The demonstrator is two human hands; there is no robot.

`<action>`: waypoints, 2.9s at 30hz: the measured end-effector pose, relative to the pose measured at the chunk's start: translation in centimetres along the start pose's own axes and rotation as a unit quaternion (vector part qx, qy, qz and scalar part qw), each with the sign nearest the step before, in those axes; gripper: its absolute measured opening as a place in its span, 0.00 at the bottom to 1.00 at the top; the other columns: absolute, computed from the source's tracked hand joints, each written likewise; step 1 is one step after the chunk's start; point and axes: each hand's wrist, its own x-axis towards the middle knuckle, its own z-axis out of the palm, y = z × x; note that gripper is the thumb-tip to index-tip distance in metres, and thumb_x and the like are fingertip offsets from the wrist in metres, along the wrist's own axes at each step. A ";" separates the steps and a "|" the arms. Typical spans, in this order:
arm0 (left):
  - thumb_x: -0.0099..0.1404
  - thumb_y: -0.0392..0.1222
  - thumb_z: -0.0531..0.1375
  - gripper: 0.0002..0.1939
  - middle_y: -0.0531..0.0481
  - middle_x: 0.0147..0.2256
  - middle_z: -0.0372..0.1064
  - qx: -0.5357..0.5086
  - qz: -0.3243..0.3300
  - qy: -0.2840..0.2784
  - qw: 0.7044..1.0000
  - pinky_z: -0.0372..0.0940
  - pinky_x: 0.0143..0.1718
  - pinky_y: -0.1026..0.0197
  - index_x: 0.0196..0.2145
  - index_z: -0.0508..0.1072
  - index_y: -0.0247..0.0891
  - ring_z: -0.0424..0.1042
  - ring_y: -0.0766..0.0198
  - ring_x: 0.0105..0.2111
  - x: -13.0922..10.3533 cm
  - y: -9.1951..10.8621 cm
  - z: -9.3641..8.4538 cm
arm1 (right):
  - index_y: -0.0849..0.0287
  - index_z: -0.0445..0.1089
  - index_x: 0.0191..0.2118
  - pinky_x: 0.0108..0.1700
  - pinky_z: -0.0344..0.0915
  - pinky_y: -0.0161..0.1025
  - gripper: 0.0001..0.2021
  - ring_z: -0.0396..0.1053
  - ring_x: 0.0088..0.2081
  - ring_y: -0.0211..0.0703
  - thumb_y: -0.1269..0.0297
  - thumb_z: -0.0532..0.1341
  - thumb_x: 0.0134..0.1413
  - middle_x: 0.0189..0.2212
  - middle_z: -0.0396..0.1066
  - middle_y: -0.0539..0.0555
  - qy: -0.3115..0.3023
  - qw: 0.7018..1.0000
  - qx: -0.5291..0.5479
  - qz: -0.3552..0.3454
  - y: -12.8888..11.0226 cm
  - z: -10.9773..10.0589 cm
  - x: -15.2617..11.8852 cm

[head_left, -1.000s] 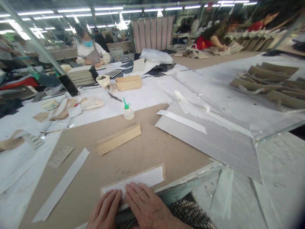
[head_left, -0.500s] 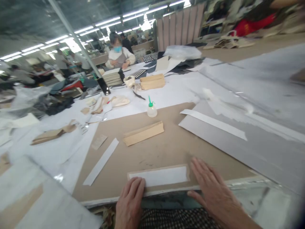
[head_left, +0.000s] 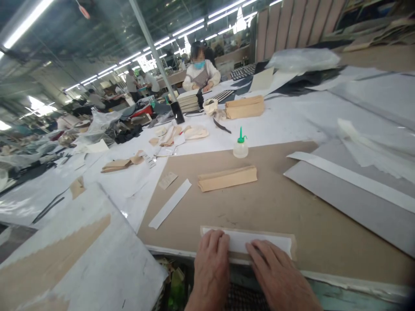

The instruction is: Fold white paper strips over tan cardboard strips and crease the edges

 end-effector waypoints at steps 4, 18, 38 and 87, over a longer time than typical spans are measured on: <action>0.66 0.25 0.53 0.16 0.46 0.46 0.72 0.042 -0.005 -0.016 0.999 0.66 0.49 0.50 0.48 0.70 0.38 0.67 0.55 0.47 -0.6 -4.8 -0.8 | 0.65 0.69 0.53 0.47 0.72 0.53 0.19 0.69 0.49 0.58 0.77 0.50 0.60 0.49 0.70 0.65 0.005 1.000 -0.002 0.014 0.1 -0.2 0.5; 0.68 0.25 0.50 0.16 0.43 0.45 0.70 -0.119 0.092 0.042 0.988 0.70 0.47 0.58 0.48 0.68 0.37 0.69 0.59 0.45 0.5 0.2 -0.1 | 0.63 0.67 0.54 0.49 0.72 0.50 0.16 0.70 0.48 0.54 0.75 0.49 0.65 0.48 0.71 0.62 -0.015 0.996 0.080 0.038 0.3 -2.4 0.7; 0.72 0.31 0.51 0.13 0.43 0.47 0.71 -0.137 0.193 -0.034 0.971 0.72 0.50 0.53 0.49 0.70 0.34 0.68 0.56 0.48 2.7 5.8 5.2 | 0.50 0.69 0.59 0.61 0.58 0.60 0.19 0.60 0.60 0.57 0.60 0.64 0.64 0.60 0.65 0.58 -0.138 0.984 0.060 0.097 8.7 -6.9 -3.8; 0.73 0.33 0.49 0.17 0.41 0.52 0.72 -0.098 0.207 0.037 0.973 0.72 0.52 0.51 0.51 0.75 0.32 0.66 0.52 0.55 0.6 5.7 6.0 | 0.46 0.70 0.56 0.62 0.50 0.58 0.16 0.59 0.57 0.54 0.70 0.60 0.66 0.53 0.68 0.52 -0.121 0.983 0.114 0.074 8.8 -7.3 -3.0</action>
